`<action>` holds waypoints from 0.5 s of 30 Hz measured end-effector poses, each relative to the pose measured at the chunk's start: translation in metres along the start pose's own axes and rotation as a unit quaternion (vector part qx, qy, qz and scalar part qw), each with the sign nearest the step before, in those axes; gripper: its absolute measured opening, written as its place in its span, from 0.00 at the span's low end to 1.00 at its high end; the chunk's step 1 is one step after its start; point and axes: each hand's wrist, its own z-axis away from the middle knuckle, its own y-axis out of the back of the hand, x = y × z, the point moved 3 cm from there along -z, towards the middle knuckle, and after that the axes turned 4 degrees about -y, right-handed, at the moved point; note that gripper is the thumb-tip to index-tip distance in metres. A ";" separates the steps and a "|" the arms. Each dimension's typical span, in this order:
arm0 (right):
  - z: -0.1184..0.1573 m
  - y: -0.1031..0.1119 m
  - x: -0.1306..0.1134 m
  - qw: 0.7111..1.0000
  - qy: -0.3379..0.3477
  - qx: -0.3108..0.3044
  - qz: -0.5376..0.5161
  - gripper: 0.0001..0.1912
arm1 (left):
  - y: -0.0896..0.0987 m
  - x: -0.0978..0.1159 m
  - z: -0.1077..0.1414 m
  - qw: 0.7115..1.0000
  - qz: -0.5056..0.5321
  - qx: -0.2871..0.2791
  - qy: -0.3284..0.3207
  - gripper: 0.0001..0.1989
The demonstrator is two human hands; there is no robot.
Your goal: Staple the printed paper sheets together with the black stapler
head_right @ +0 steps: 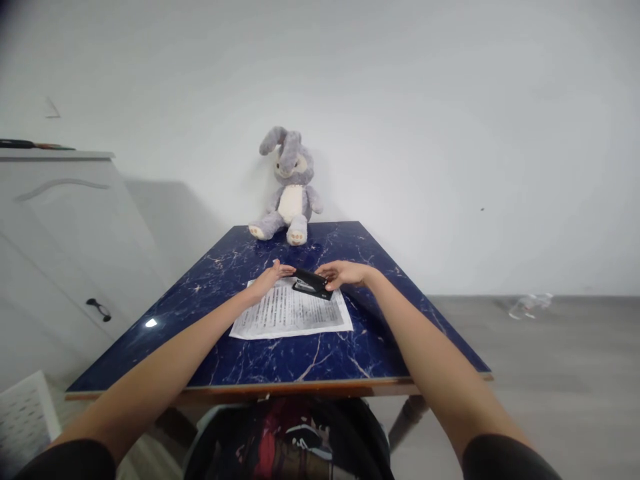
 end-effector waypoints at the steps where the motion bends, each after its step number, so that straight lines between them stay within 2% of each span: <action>1: -0.002 0.000 0.002 1.000 -0.006 0.002 -0.011 0.33 | 0.000 0.000 0.000 1.000 0.010 0.009 0.005 0.39; 6: -0.003 -0.001 0.002 0.999 -0.028 0.011 -0.018 0.34 | 0.002 0.003 0.001 0.999 0.022 0.032 0.016 0.38; 9: -0.001 -0.004 -0.005 1.000 -0.003 0.017 0.014 0.33 | 0.004 0.001 0.001 0.999 0.025 0.029 0.015 0.36; 12: -0.005 -0.012 -0.011 0.995 0.029 0.053 0.081 0.30 | 0.004 -0.001 -0.001 0.999 0.028 0.022 0.011 0.35; 15: -0.013 -0.024 -0.014 0.977 0.050 0.083 0.189 0.28 | 0.004 -0.003 -0.002 0.999 0.030 0.018 0.006 0.35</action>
